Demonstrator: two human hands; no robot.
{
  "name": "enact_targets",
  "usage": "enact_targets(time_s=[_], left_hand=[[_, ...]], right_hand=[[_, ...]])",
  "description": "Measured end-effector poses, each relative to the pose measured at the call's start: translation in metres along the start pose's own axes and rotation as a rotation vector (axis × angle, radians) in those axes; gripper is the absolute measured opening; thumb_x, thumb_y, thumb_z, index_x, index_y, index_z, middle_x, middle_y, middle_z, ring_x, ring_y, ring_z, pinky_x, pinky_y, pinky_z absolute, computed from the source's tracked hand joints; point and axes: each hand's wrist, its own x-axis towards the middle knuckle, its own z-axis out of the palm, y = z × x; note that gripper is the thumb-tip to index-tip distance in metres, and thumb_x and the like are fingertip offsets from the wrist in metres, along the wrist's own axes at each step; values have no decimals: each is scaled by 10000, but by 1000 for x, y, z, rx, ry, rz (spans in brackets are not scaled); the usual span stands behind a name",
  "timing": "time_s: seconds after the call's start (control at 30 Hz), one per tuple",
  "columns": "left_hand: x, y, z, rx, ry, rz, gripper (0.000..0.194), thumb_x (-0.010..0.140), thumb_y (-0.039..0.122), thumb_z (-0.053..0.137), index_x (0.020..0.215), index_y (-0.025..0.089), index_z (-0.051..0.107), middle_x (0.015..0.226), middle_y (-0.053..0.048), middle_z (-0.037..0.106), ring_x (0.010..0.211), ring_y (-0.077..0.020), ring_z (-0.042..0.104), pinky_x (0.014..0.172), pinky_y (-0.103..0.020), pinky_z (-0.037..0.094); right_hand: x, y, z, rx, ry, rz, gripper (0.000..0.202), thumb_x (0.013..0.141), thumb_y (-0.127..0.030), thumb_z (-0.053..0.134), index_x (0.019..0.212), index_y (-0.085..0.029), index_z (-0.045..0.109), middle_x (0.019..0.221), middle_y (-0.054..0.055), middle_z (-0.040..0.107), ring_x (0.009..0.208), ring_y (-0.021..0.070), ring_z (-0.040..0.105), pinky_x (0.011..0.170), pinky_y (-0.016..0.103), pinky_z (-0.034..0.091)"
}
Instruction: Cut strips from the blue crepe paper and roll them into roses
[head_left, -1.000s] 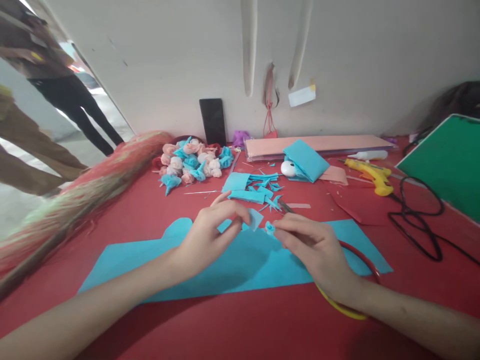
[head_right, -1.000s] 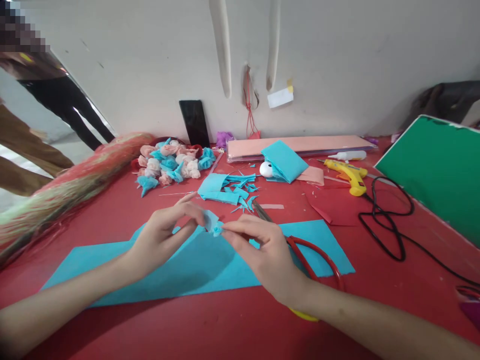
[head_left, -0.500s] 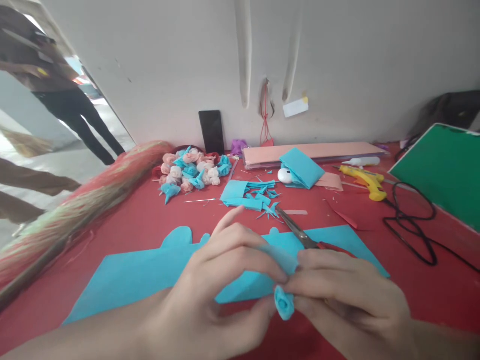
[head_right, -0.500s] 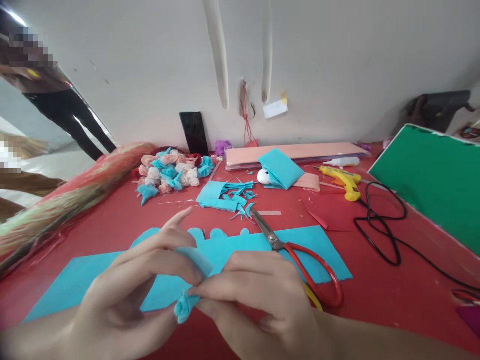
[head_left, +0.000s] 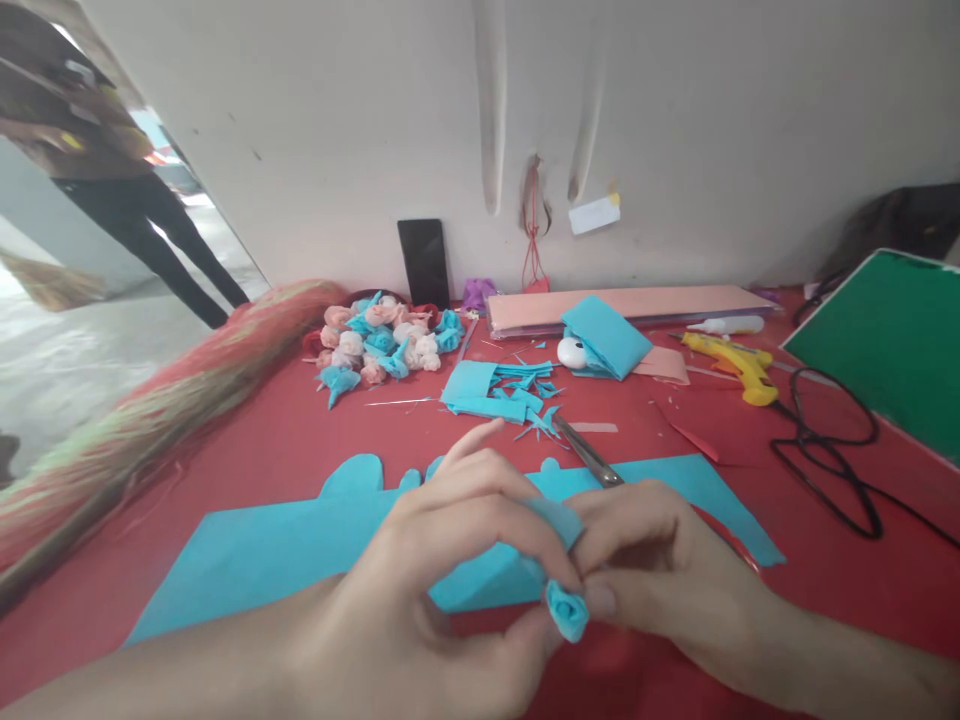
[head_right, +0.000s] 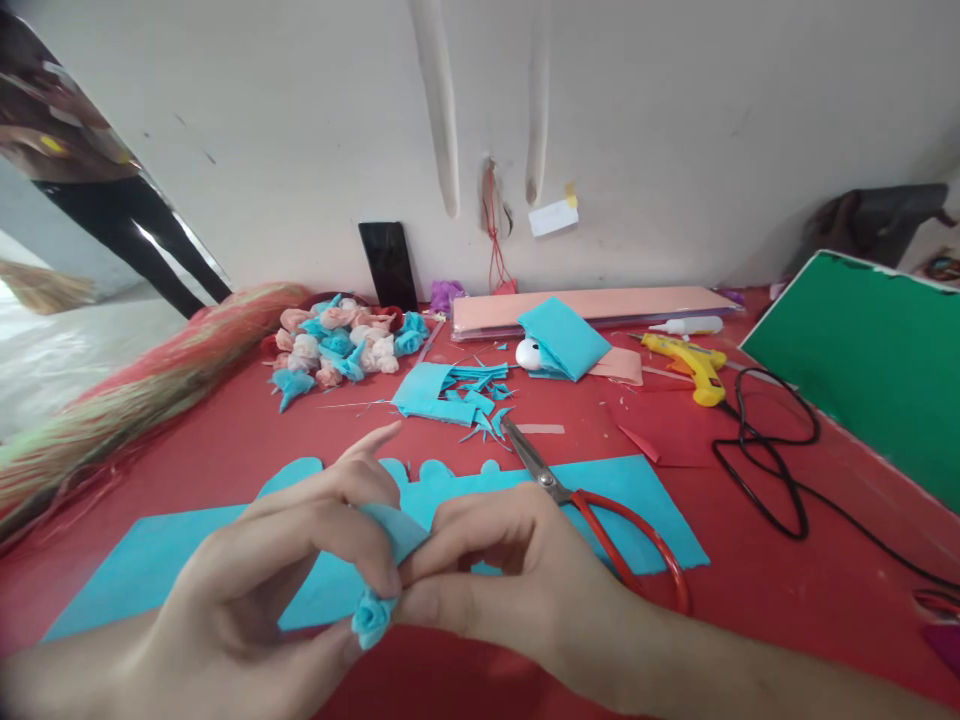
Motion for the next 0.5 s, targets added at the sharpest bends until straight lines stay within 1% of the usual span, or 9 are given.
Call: enact_targets(time_s=[0.1,0.13,0.23,0.3,0.37,0.43,0.5], left_hand=[[-2,-1,-1,-8,-31,9,229,673,37,661,776,220,569,753,64,613,678,-77,582,952,-299,440],[-3,-1,-1,1,-38,17,238,672,36,666,782,223,569,766,62,616,685,-79,585,983,-317,425],[-4,-2,-1,44,-38,56,218,693,64,666,789,227,558,767,63,616,672,-83,585,1103,-407,312],[-5,-4,0,72,-18,80,198,711,90,660,792,231,547,750,64,606,655,-87,581,1130,-442,263],[-5,-6,1,92,8,104,188,722,111,654,801,239,541,738,62,596,650,-94,580,1127,-442,271],[-5,-8,1,107,32,119,183,731,119,642,811,242,533,740,59,591,645,-97,578,1133,-439,267],[-6,-10,2,117,43,123,176,740,128,631,818,246,526,750,54,591,642,-102,576,1137,-445,262]], right_hand=[[1,2,-2,97,-62,80,76,733,-380,746,726,-313,780,633,-11,634,585,97,551,558,205,459],[1,2,-2,111,-76,92,71,730,-380,747,727,-316,780,628,-14,631,583,97,551,563,207,462],[0,1,-1,36,-64,54,59,765,-307,723,760,-316,781,637,-14,637,600,99,554,581,201,468],[-1,-1,2,-99,-4,-33,110,770,-213,709,759,-297,780,621,-21,636,579,90,550,561,176,468],[-2,-3,4,-268,74,-158,132,739,-141,715,720,-259,771,569,-27,622,514,78,539,495,146,460],[-5,-6,7,-452,137,-297,124,718,-108,713,681,-220,750,510,-26,600,442,75,524,429,136,452],[-8,-8,8,-607,158,-414,104,744,-121,693,709,-209,734,516,-10,615,429,92,546,414,156,469]])
